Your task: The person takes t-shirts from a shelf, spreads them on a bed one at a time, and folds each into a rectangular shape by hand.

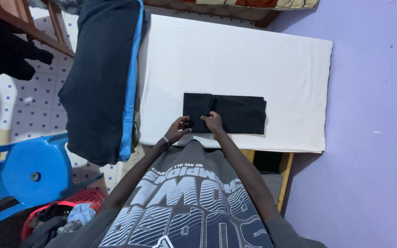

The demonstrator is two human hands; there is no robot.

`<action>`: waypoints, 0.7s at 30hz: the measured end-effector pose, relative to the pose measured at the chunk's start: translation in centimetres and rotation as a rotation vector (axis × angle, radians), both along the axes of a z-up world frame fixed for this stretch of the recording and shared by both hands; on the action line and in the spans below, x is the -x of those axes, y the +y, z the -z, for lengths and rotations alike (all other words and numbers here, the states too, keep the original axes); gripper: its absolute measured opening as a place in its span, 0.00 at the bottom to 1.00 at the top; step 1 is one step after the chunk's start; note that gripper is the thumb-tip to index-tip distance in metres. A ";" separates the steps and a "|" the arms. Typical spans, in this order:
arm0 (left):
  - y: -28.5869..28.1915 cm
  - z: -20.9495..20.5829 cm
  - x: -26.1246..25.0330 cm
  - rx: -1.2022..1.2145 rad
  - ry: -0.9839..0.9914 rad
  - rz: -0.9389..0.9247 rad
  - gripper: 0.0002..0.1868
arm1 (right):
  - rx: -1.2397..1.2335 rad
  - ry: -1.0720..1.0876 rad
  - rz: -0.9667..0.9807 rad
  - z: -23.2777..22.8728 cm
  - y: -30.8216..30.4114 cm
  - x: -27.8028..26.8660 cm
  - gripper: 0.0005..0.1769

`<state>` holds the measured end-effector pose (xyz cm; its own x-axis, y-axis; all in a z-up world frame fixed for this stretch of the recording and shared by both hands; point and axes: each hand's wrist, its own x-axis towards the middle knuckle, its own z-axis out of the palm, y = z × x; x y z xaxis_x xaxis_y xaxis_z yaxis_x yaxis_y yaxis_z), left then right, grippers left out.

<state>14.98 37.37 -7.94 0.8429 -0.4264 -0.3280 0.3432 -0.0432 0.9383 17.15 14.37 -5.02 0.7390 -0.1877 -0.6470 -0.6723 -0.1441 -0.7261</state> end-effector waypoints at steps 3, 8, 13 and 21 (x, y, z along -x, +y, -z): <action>1.2 -0.6 -0.5 0.172 0.125 -0.133 0.32 | -0.063 -0.074 -0.036 -1.9 1.4 -0.4 0.15; 2.8 -4.9 -1.7 0.205 0.294 -0.299 0.27 | -0.202 -0.144 -0.185 -5.6 6.0 -0.9 0.14; 4.7 -4.1 -2.8 0.023 0.164 -0.384 0.20 | -0.434 -0.047 -0.256 -7.0 11.6 -1.5 0.18; 8.7 0.8 -5.0 -0.392 -0.132 -0.513 0.15 | -0.534 0.037 0.010 -1.8 7.8 1.2 0.20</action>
